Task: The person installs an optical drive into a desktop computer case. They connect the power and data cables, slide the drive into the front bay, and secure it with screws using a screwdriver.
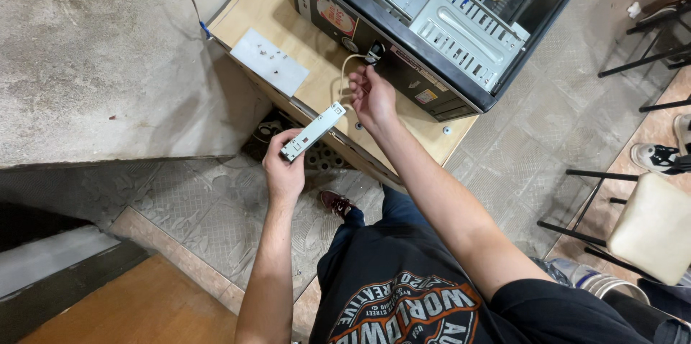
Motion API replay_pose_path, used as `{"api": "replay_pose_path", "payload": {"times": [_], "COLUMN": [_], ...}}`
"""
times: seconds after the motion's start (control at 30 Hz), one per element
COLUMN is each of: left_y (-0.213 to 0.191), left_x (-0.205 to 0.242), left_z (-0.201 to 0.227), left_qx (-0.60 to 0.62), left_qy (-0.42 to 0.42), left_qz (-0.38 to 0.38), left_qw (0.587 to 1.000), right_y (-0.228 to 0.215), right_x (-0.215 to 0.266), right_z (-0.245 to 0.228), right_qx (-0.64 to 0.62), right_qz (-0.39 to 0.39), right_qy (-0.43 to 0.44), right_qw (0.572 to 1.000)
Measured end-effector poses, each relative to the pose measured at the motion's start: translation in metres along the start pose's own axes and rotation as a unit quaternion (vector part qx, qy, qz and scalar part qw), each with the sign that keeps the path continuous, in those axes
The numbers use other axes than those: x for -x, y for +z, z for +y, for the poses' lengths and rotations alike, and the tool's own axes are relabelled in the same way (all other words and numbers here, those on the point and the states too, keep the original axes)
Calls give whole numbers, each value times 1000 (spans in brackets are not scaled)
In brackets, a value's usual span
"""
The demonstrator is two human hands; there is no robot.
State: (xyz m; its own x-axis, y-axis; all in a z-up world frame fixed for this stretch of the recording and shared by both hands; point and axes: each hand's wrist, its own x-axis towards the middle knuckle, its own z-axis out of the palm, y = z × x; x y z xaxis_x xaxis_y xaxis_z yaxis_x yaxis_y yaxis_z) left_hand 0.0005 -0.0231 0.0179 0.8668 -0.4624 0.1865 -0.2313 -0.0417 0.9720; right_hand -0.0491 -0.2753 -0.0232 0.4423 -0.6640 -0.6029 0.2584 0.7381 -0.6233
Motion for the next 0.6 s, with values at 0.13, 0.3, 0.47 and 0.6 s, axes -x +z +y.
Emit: {"api": "replay_pose_path", "payload": {"times": [0.13, 0.3, 0.47, 0.6], "left_y": [9, 28, 49, 72], "left_x": [-6, -20, -23, -27], "left_z": [-2, 0, -13, -22], "left_qx": [8, 21, 8, 6], "left_qy": [13, -31, -67, -59], "left_qz": [-10, 3, 0, 26], "left_qw": [1000, 999, 998, 998], "right_y": [-7, -15, -32, -37], "right_x": [6, 70, 109, 124], "right_z": [-2, -43, -135, -208], "right_qx": [88, 244, 367, 413], "right_qz": [10, -76, -185, -195], "right_qy": [-25, -210, -310, -362], "right_qw": [996, 944, 857, 812]}}
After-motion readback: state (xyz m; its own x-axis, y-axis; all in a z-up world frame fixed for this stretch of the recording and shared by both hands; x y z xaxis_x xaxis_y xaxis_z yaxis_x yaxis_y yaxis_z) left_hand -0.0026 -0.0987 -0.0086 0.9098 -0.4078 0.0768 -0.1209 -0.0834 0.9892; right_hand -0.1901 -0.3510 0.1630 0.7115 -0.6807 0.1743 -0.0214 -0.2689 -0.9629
